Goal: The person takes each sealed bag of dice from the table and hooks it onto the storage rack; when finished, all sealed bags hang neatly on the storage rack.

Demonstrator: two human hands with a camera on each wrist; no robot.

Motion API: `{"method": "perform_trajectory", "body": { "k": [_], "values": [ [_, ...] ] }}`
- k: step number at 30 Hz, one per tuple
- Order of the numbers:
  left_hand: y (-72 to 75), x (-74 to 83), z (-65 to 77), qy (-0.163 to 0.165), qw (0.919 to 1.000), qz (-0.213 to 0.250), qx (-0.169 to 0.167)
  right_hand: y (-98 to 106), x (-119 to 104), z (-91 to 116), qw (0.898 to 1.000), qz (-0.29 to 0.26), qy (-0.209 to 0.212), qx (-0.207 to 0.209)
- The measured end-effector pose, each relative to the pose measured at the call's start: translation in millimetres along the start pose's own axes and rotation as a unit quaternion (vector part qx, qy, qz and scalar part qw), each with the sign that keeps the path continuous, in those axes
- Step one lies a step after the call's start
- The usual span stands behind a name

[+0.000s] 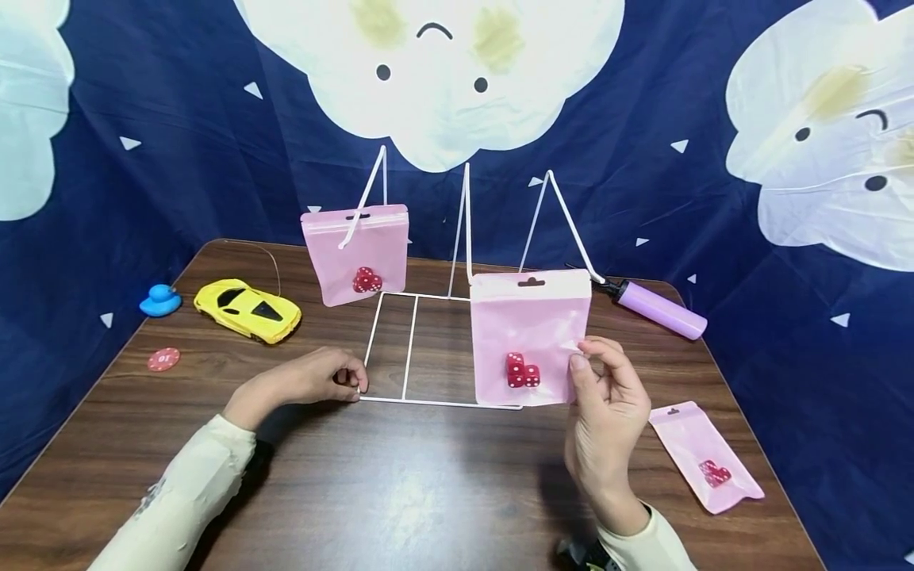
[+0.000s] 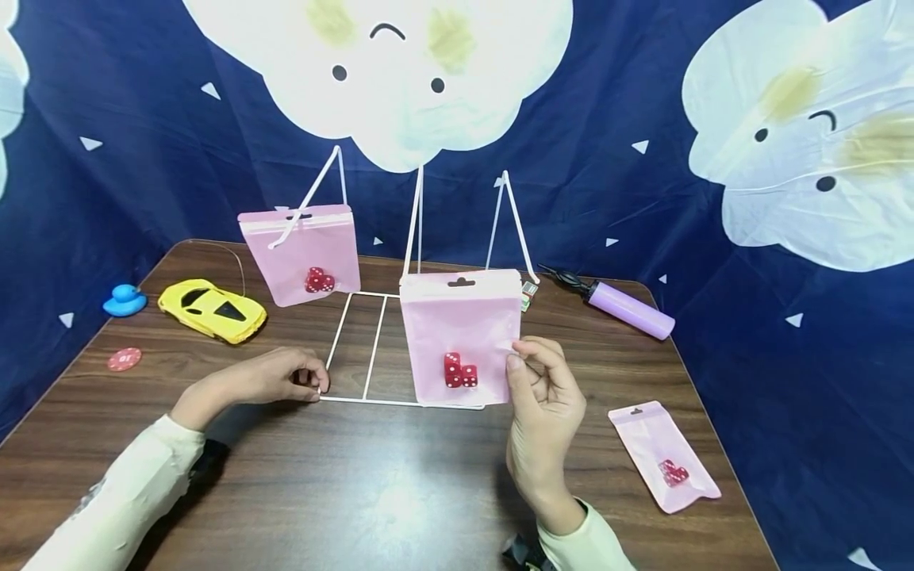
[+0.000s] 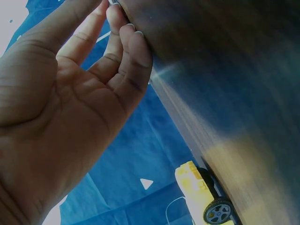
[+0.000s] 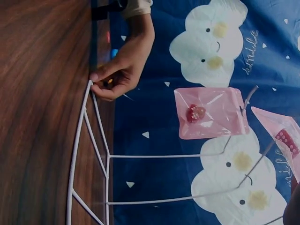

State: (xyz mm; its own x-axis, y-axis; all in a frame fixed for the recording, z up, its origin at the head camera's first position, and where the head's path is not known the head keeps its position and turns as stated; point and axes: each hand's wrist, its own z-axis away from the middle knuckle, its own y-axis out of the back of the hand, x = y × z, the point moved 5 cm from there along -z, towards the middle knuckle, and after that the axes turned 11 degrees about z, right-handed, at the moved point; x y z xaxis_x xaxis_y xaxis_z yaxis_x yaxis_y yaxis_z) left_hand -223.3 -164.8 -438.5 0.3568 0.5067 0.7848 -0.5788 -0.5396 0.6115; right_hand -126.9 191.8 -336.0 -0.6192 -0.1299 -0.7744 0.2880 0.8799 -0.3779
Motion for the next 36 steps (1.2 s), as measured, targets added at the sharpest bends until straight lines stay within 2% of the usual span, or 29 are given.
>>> {"method": "perform_trajectory", "body": {
  "k": [11,17,22,31,36],
  "values": [
    [-1.6,-2.5,0.5,-0.006,1.0,-0.001,0.0,-15,4,9,0.999,-0.024,-0.003,-0.045],
    [-1.0,-1.8,0.7,-0.008,1.0,-0.001,-0.002,-22,5,11,0.997,-0.029,0.018,-0.07],
    [-1.2,-1.8,-0.8,-0.002,1.0,0.0,-0.004,-27,6,11,0.997,-0.024,0.024,-0.072],
    [0.3,0.7,0.4,-0.005,1.0,0.002,-0.003,-38,10,13,0.998,-0.007,0.004,-0.07],
    [0.2,0.7,0.9,-0.002,1.0,0.003,-0.004,-43,11,15,0.996,-0.024,0.007,-0.081]
  ]
}}
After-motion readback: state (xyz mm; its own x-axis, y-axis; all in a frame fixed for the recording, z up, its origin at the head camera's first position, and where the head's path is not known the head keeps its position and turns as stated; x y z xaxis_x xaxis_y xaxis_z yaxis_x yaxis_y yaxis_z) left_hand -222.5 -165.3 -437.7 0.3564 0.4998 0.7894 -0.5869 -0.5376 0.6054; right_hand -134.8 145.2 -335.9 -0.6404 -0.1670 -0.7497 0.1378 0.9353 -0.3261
